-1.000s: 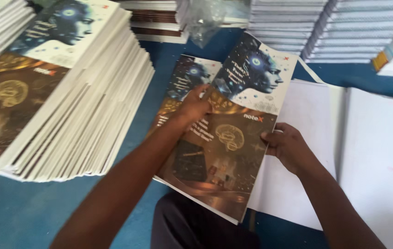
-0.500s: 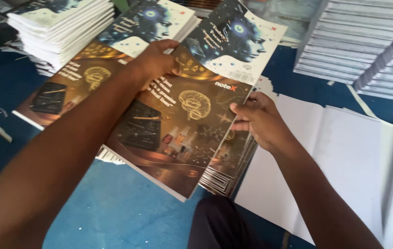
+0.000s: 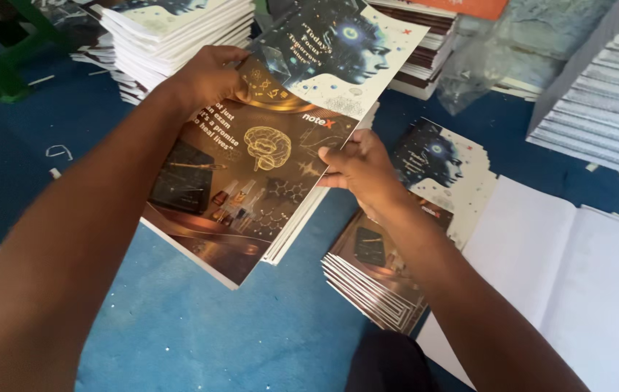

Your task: The person inserts printed index pages into open notebook covers and places the assembled notebooks onto a stack. The person repeats this process for several notebooks.

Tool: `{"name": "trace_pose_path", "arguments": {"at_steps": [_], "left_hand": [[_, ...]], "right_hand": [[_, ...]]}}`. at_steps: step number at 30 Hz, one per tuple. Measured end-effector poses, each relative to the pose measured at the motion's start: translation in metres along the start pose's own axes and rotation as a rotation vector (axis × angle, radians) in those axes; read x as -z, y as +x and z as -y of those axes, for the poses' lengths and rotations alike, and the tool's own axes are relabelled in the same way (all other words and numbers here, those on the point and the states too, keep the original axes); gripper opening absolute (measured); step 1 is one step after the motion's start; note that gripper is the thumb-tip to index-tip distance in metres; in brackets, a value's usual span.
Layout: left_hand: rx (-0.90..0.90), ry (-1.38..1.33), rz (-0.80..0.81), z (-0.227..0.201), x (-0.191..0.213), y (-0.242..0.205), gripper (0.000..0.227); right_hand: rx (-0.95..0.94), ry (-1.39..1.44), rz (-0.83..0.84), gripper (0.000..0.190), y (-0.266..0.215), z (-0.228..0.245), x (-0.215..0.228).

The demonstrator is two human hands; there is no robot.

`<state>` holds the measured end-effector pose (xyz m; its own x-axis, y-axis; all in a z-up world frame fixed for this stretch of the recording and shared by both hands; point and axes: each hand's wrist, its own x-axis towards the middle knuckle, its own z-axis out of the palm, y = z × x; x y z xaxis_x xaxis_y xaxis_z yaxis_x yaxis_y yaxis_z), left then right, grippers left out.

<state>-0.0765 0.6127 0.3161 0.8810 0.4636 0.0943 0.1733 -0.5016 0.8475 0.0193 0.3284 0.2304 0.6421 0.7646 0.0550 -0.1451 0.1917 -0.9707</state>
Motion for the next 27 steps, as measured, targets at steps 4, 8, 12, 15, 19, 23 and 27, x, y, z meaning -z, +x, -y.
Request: {"name": "trace_pose_path", "arguments": {"at_steps": [4, 8, 12, 15, 19, 23, 27], "left_hand": [[0.044, 0.228, -0.105, 0.014, 0.013, 0.001, 0.07], [0.041, 0.357, -0.213, 0.029, 0.012, 0.007, 0.066], [0.06, 0.386, -0.242, 0.043, 0.018, 0.017, 0.065], [0.084, 0.371, -0.272, 0.054, 0.022, 0.024, 0.066], [0.071, 0.437, -0.293, 0.065, 0.025, 0.036, 0.063], [0.097, 0.442, -0.31, 0.079, 0.026, 0.04, 0.057], [0.062, 0.453, -0.298, 0.092, 0.028, 0.046, 0.054]], "right_hand": [[-0.051, -0.023, -0.002, 0.048, 0.018, -0.011, -0.022], [-0.069, -0.048, 0.0, 0.049, 0.035, -0.024, -0.031], [-0.056, -0.066, 0.025, 0.047, 0.048, -0.029, -0.036], [-0.055, -0.124, 0.04, 0.047, 0.055, -0.03, -0.039], [-0.02, -0.199, 0.026, 0.049, 0.061, -0.026, -0.045], [-0.061, -0.414, -0.074, 0.054, 0.06, -0.021, -0.049], [0.142, -0.755, -0.174, 0.058, 0.053, -0.027, -0.05]]}}
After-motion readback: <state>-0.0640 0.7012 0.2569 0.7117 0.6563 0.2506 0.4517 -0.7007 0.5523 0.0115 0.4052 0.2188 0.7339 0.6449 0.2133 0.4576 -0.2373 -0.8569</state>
